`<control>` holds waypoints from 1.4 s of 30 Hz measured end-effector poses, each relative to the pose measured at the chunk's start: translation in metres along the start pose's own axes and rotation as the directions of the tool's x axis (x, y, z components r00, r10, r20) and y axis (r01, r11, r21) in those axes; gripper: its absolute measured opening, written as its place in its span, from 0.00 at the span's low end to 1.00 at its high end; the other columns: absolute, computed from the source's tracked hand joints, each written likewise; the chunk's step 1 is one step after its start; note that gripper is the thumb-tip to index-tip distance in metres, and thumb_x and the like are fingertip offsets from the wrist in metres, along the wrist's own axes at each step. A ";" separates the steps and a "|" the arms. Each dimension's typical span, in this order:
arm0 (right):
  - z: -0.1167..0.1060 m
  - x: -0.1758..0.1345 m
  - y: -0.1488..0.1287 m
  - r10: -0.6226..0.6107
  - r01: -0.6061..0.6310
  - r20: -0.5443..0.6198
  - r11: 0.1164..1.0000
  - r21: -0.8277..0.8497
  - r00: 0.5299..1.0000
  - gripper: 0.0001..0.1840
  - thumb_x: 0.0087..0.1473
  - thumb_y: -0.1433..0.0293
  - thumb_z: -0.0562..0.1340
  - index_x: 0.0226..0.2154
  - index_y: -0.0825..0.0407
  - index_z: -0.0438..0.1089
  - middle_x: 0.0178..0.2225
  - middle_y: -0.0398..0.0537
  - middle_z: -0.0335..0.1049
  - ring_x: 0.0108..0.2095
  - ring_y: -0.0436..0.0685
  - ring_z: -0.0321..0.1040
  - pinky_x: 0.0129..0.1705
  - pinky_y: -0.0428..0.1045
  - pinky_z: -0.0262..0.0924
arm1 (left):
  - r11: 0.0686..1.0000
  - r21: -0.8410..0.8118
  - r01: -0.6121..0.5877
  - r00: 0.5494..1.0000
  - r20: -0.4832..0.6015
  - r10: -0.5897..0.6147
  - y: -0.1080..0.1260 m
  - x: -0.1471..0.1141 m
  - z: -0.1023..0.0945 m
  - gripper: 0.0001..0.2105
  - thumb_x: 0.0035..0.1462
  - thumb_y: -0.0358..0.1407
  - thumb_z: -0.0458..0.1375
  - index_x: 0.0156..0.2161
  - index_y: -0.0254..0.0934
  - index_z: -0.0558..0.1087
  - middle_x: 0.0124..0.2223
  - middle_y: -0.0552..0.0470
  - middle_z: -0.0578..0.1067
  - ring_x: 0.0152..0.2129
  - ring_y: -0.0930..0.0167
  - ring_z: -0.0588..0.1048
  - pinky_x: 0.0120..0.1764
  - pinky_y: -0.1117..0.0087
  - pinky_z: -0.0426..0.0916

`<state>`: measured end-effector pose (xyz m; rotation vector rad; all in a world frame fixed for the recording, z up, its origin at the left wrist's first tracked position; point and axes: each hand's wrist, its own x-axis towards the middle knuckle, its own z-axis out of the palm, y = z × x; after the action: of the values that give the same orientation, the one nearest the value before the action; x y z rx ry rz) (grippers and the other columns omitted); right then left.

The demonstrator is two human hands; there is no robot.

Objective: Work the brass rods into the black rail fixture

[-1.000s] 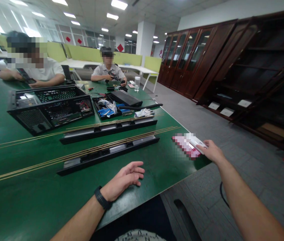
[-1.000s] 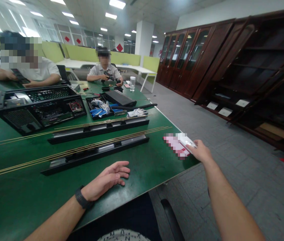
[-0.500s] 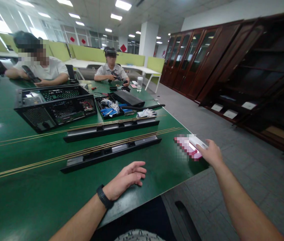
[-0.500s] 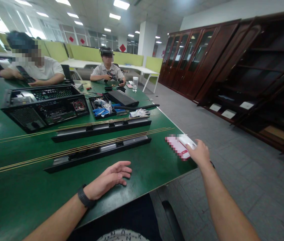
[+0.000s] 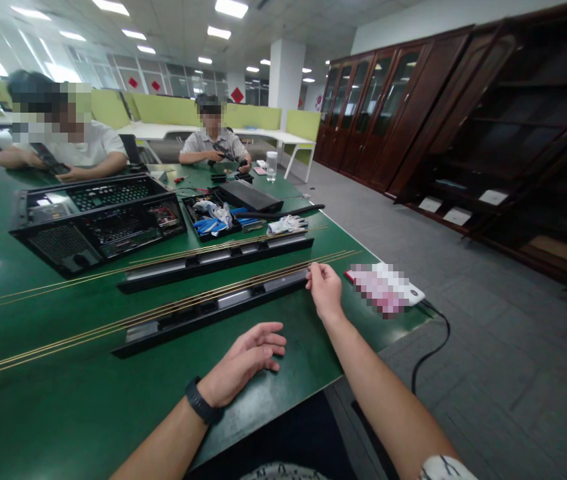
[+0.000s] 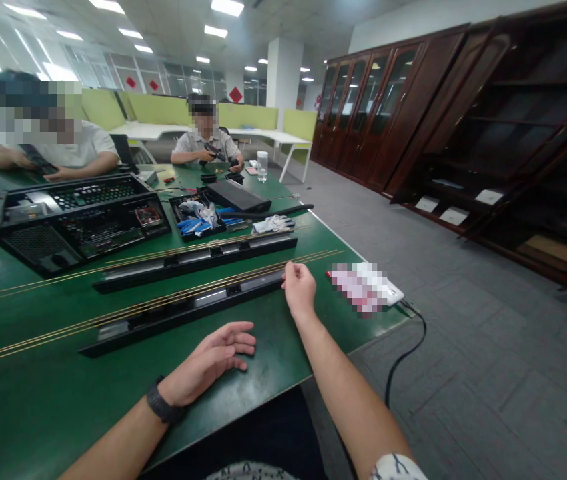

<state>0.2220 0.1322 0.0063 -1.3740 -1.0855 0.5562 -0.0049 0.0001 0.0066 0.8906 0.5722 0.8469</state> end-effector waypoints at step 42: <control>0.008 0.008 -0.006 0.341 -0.375 0.242 0.920 0.111 0.908 0.21 0.50 0.53 0.69 0.33 0.54 0.74 0.18 0.43 0.70 0.08 0.46 0.52 0.08 0.42 0.39 | -0.104 0.973 0.204 0.514 -0.016 0.858 0.045 -0.005 -0.060 0.17 0.65 0.29 0.56 0.58 0.42 0.71 0.55 0.45 0.76 0.54 0.62 0.73 0.58 0.54 0.64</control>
<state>0.2174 0.1419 0.0131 -1.4058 -0.9401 1.0630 -0.0701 0.0378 0.0142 2.2482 1.9532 1.4156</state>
